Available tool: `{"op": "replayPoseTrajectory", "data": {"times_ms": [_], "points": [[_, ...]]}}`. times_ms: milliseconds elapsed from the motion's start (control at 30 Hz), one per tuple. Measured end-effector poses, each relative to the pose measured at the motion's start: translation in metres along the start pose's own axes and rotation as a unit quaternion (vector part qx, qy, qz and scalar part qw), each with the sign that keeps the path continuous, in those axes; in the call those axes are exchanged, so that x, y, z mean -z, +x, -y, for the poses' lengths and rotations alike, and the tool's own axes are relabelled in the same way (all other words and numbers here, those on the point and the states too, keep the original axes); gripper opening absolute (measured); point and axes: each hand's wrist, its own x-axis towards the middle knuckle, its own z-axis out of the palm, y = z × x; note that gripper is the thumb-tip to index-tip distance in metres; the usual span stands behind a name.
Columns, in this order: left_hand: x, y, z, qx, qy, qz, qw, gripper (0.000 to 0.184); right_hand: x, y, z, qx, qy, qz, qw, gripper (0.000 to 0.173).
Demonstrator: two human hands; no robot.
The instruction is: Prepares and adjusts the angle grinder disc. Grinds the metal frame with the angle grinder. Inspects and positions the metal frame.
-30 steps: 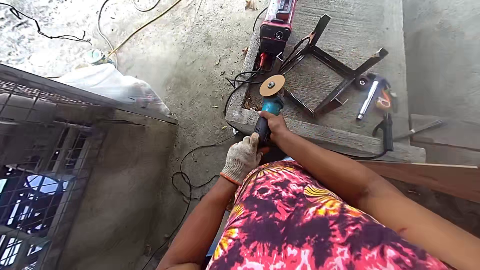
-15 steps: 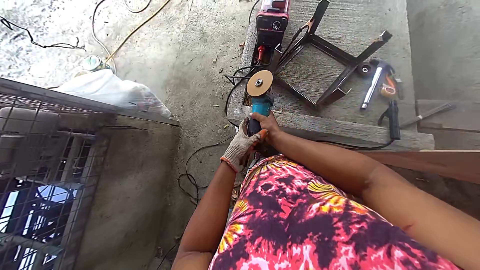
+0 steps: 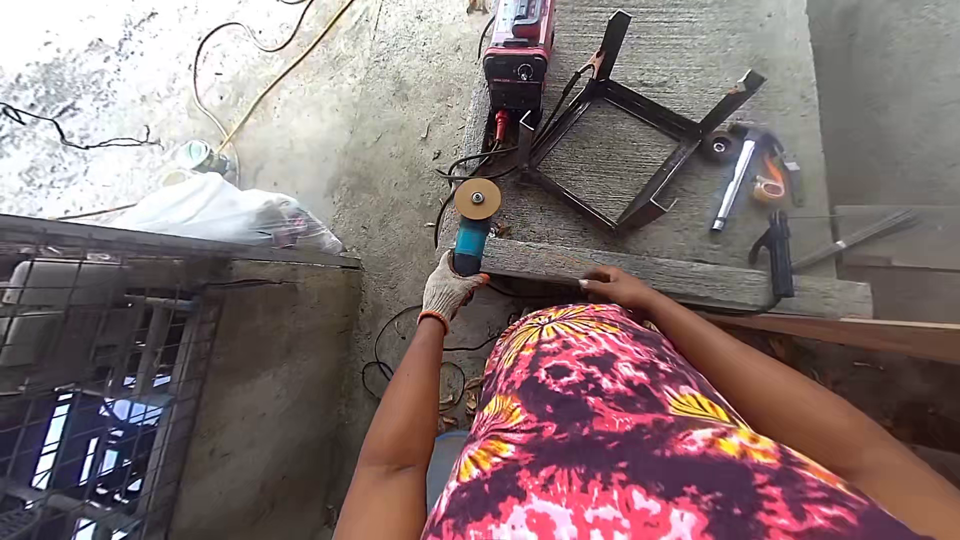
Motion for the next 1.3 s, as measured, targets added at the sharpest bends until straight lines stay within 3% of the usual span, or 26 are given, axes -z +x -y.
{"op": "replayPoseTrajectory", "data": {"times_ms": [133, 333, 667, 867, 1033, 1300], "points": [[-0.007, 0.022, -0.008, 0.002, 0.022, 0.011, 1.000, 0.094, 0.040, -0.047, -0.027, -0.050, 0.094, -0.078, 0.991, 0.033], [-0.022, 0.041, -0.025, 0.033, 0.029, 0.019, 0.999, 0.089, 0.090, -0.065, -0.058, -0.048, 0.209, -0.172, 0.961, 0.032], [-0.037, 0.058, -0.068, 0.091, 0.003, 0.028, 0.995, 0.083, 0.150, -0.066, -0.052, -0.042, 0.173, -0.141, 0.974, 0.027], [-0.035, 0.072, -0.096, 0.111, 0.094, 0.056, 0.988, 0.090, 0.190, -0.059, -0.049, -0.030, 0.161, -0.150, 0.975, 0.027], [-0.041, 0.073, -0.099, 0.148, 0.092, 0.045, 0.984, 0.087, 0.219, -0.046, -0.060, -0.017, 0.168, -0.172, 0.971, 0.025], [-0.042, 0.067, -0.102, 0.135, 0.154, 0.043, 0.978, 0.089, 0.241, -0.021, -0.061, -0.043, 0.172, -0.149, 0.973, 0.023]]}}
